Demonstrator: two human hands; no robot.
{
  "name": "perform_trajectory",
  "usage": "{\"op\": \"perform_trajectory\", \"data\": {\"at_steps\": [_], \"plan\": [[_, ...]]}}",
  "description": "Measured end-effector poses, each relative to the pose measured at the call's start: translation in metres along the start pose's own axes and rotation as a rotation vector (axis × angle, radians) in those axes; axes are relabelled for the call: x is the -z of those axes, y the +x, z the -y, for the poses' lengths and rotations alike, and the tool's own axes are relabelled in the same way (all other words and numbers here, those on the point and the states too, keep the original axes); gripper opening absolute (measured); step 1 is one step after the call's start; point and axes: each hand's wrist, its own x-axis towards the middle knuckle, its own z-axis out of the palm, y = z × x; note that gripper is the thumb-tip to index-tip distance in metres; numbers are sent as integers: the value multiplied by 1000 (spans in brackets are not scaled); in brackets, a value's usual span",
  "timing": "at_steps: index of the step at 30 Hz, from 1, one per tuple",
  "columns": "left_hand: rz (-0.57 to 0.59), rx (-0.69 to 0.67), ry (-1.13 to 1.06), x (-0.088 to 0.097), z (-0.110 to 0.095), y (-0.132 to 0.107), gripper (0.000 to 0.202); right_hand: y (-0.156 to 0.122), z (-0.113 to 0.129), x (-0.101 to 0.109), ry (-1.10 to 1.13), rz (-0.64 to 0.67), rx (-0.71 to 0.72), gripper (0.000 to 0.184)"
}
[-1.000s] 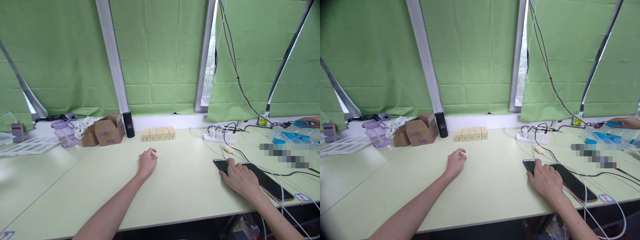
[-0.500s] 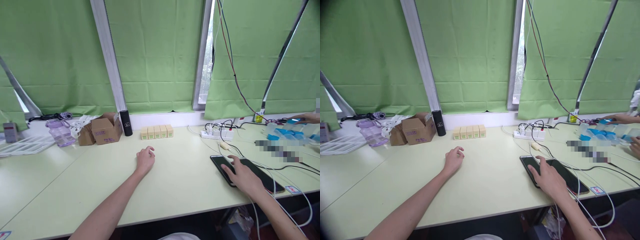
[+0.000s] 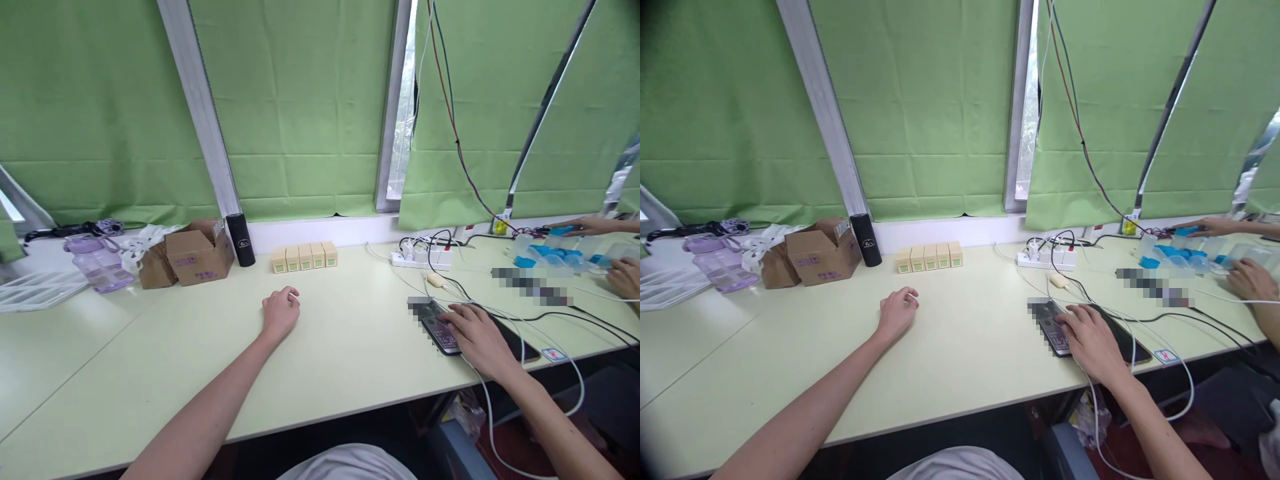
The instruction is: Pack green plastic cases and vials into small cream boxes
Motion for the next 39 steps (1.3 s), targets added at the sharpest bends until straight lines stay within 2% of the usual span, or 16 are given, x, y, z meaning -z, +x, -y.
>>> {"op": "perform_trajectory", "data": {"at_steps": [3, 6, 9, 13, 17, 29, 39], "plan": [[5, 7, -3, 1, -2, 1, 26, 20, -1, -9, 13, -27, 18, 41], [6, 13, 0, 1, -3, 1, 25, 30, -5, -15, 146, -26, 34, 44], [3, 8, 5, 1, -3, 1, 25, 22, -7, -12, 290, -94, 23, 44], [7, 11, 6, 1, -3, 0, 25, -3, -7, -3, 396, -159, 63, 43], [10, 14, 13, 1, -3, 0, 25, -14, 0, 2, 382, -169, 96, 45], [10, 17, 12, 1, -2, 2, 26, -11, 10, 6, 250, -31, 134, 48], [7, 17, 4, 0, -1, 2, 26, -17, 7, 15, 358, -129, 199, 49]]}}
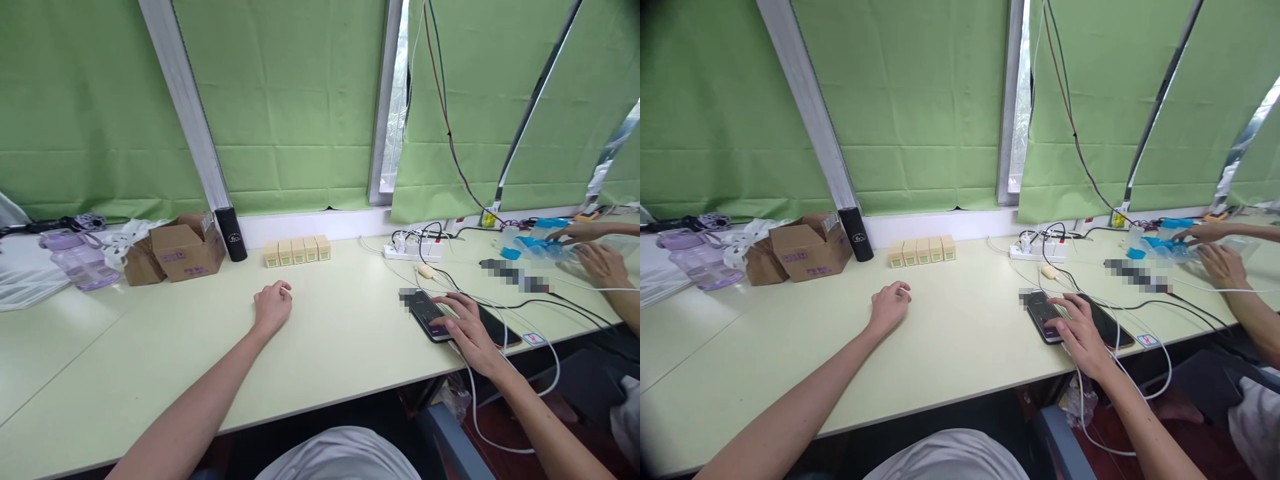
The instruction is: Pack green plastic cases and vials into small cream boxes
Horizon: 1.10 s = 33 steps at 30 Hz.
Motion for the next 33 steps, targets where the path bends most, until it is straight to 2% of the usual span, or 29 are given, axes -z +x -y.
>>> {"op": "perform_trajectory", "data": {"at_steps": [4, 9, 18, 23, 33], "plan": [[5, 10, -1, 1, -1, 0, 26, 0, -3, -4, -17, -85, -7, 46], [3, 9, 3, 2, -2, -1, 25, -1, -6, -11, -70, -283, -130, 49], [4, 2, 1, 3, -3, -1, 25, -4, -5, -7, -41, -373, -129, 46], [9, 11, 3, 4, -4, -1, 26, -5, -8, -8, -13, -368, -134, 45], [3, 2, 32, 4, -2, -1, 26, 14, -14, -5, 10, -231, -121, 41]]}}
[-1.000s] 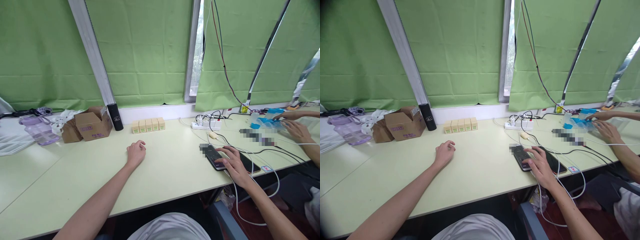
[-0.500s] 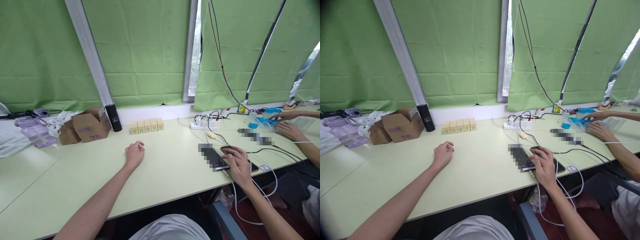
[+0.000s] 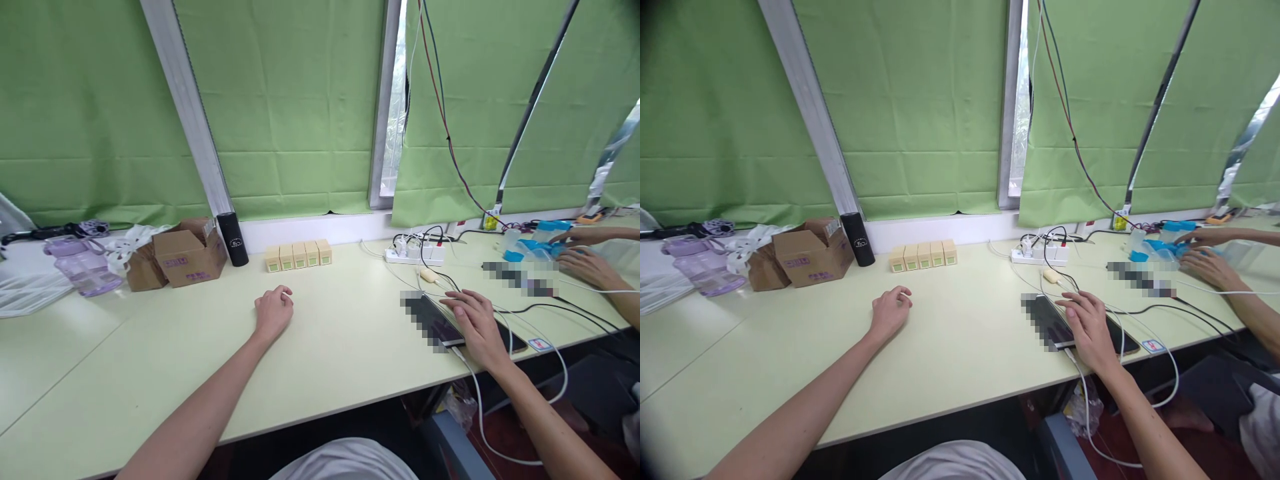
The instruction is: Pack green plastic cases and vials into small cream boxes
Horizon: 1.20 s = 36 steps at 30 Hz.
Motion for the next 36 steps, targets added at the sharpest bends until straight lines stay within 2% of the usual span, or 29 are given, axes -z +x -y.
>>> {"op": "perform_trajectory", "data": {"at_steps": [9, 17, 36], "plan": [[-4, -12, -5, 0, 0, 1, 27, -4, 2, -5, -23, 51, -7, 44], [-3, -19, -4, -2, 2, 1, 26, -8, -3, -2, 5, -36, -11, 43], [-5, -16, -3, -2, 0, -1, 26, -9, -3, 0, -14, -47, 36, 42]]}}
